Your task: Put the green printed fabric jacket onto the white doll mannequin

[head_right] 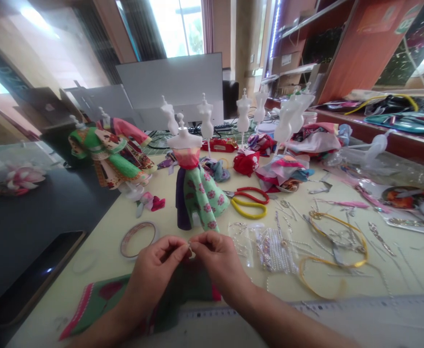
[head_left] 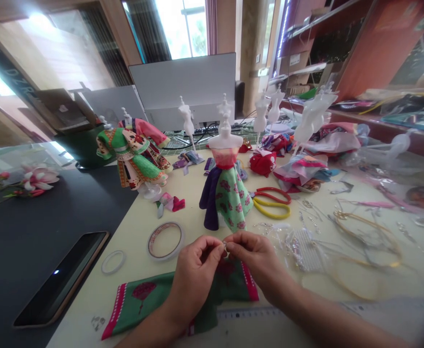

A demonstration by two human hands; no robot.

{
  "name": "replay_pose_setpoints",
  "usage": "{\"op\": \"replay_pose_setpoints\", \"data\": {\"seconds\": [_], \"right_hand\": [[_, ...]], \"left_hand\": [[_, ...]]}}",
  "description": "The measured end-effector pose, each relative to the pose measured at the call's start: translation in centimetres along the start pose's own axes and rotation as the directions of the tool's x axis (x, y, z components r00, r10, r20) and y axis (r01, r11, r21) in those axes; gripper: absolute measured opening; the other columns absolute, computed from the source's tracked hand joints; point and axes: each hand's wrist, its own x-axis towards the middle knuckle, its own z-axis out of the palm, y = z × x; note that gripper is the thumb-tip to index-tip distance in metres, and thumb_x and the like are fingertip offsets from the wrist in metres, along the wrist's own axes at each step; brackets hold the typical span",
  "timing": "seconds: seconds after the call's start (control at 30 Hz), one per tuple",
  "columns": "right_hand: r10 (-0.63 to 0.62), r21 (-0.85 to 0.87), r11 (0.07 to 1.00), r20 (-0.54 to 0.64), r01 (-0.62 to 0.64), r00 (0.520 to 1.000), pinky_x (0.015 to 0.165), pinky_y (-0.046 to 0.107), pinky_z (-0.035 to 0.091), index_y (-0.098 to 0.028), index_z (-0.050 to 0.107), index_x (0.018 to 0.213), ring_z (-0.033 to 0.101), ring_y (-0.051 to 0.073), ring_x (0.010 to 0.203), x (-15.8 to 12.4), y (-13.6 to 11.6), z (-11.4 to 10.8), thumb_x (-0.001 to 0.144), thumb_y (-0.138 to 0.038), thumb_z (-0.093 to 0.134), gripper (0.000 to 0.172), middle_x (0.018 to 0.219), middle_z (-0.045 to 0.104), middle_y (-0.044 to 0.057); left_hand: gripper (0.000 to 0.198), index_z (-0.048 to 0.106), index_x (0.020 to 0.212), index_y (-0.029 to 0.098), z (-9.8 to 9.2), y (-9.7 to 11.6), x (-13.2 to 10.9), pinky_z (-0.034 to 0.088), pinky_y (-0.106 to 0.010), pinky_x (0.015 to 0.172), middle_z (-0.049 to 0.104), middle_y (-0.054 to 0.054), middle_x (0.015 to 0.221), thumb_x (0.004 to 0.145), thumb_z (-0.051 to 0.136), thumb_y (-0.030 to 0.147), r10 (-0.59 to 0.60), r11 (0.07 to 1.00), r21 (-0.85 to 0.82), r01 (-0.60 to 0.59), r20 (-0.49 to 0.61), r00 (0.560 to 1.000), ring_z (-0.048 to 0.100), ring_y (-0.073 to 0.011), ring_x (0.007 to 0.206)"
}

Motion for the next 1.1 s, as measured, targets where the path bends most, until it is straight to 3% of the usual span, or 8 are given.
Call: {"op": "replay_pose_setpoints", "data": {"seconds": [1.1], "right_hand": [[-0.045, -0.115, 0.992, 0.004, 0.045, 0.999, 0.057, 0.024, 0.046, -0.017, 0.067, 0.072, 0.058, 0.013, 0.063, -0.14, -0.01, 0.07, 0.073, -0.025, 0.061, 0.01, 0.065, 0.065, 0.001]], "left_hand": [[0.016, 0.062, 0.072, 0.016, 0.07, 0.2, -0.05, 0.046, -0.021, 0.057, 0.064, -0.001, 0.066, 0.08, 0.054, 0.028, -0.007, 0.991, 0.133, 0.012, -0.037, 0.999, 0.058, -0.0132, 0.062]]}}
